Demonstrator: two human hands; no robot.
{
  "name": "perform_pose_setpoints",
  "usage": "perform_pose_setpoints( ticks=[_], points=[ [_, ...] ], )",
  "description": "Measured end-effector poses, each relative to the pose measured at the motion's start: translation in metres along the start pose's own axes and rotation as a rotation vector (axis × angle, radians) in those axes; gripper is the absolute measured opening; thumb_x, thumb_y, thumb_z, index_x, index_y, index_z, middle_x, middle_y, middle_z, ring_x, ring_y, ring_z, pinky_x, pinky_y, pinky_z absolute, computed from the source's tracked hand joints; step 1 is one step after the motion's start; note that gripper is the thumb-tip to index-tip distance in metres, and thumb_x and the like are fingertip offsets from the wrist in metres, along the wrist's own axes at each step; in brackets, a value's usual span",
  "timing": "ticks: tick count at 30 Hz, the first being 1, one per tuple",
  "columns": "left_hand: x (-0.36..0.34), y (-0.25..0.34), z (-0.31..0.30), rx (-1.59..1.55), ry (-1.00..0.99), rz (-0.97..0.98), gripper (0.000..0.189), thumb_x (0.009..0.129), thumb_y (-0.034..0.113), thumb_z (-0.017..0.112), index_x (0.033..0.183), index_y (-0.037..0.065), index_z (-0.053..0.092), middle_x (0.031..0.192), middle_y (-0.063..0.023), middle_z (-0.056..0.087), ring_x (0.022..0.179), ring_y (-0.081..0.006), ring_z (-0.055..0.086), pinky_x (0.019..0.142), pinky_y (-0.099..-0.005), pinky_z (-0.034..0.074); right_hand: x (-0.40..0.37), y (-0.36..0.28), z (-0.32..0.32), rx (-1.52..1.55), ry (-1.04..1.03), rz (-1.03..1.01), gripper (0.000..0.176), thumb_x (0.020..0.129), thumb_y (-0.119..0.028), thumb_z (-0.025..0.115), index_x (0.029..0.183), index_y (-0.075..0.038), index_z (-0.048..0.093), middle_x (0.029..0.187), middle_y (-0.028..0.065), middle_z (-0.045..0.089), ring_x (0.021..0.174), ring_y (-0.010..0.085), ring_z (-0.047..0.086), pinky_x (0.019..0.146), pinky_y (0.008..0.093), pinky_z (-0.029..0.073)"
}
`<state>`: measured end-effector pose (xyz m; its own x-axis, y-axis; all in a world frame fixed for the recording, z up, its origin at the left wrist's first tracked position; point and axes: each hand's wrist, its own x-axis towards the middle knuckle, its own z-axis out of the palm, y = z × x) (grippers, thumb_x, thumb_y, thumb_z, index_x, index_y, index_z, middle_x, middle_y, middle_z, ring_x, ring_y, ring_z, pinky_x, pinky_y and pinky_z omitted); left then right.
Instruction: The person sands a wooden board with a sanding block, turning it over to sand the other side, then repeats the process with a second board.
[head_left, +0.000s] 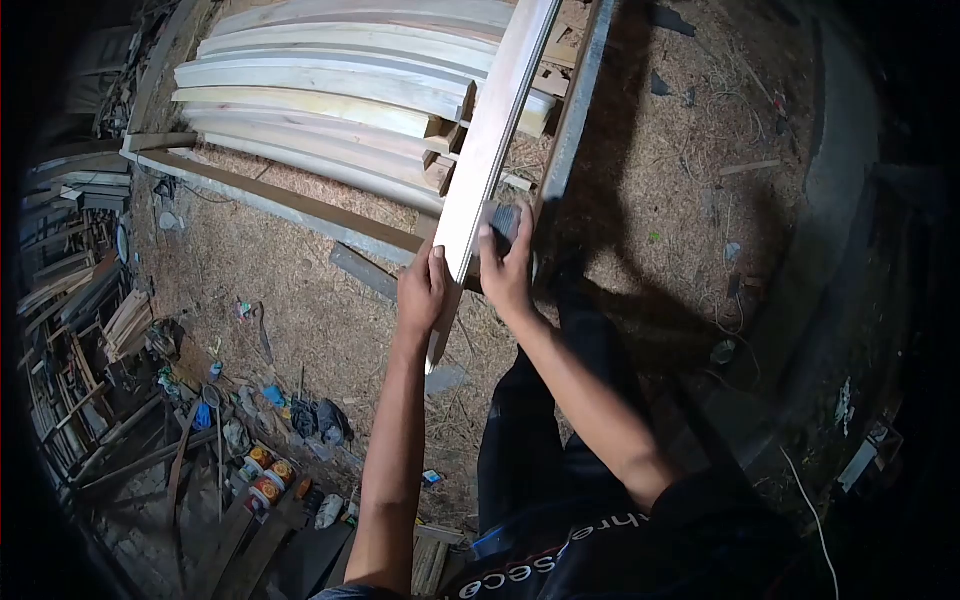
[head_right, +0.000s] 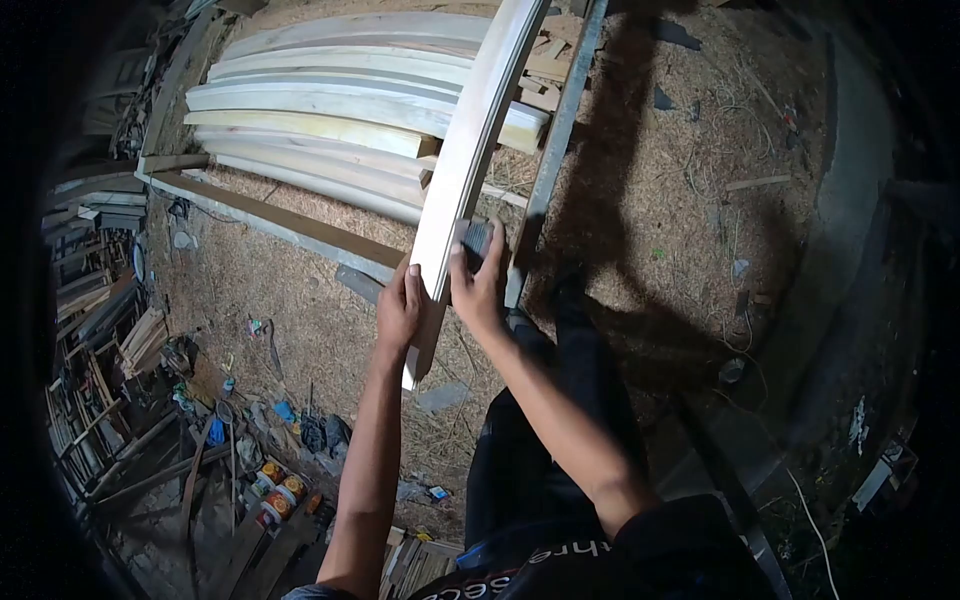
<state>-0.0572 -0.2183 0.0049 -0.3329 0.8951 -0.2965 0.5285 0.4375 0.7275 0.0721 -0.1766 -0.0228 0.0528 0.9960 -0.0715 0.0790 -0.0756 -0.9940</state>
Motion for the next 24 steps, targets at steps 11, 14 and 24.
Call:
perform_pose_setpoints(
  ticks=[11,14,24],
  points=[
    [-0.007,0.005,0.004,0.053,0.058,-0.011,0.042,0.107,0.033,0.043,0.137,0.008,0.058,0.096,-0.0286,0.069,0.091,-0.0436,0.070,0.078,-0.0445,0.054,0.044,0.006,-0.002,0.031,0.036,0.010,0.068,0.100,-0.024,0.061,0.150,0.006,0.024,0.142,0.0301,0.042,0.133,0.0369,0.044,0.113,0.0433,0.033],
    [-0.008,0.006,0.005,0.067,0.104,0.036,0.038,0.106,0.030,0.043,0.135,0.011,0.059,0.092,-0.0286,0.069,0.087,-0.0469,0.068,0.073,-0.0521,0.055,0.038,0.005,-0.004,-0.006,0.018,-0.023,0.069,0.101,-0.024,0.061,0.150,0.006,0.023,0.142,0.0316,0.042,0.133,0.0378,0.044,0.112,0.0440,0.034],
    [-0.010,0.016,0.003,0.114,0.116,0.000,0.038,0.106,0.032,0.042,0.133,0.011,0.060,0.095,-0.0290,0.069,0.089,-0.0483,0.067,0.075,-0.0536,0.054,0.026,0.013,0.001,-0.091,0.078,-0.054,0.072,0.100,-0.030,0.061,0.151,0.005,0.024,0.147,0.0316,0.040,0.140,0.0381,0.040,0.115,0.0451,0.032]
  ],
)
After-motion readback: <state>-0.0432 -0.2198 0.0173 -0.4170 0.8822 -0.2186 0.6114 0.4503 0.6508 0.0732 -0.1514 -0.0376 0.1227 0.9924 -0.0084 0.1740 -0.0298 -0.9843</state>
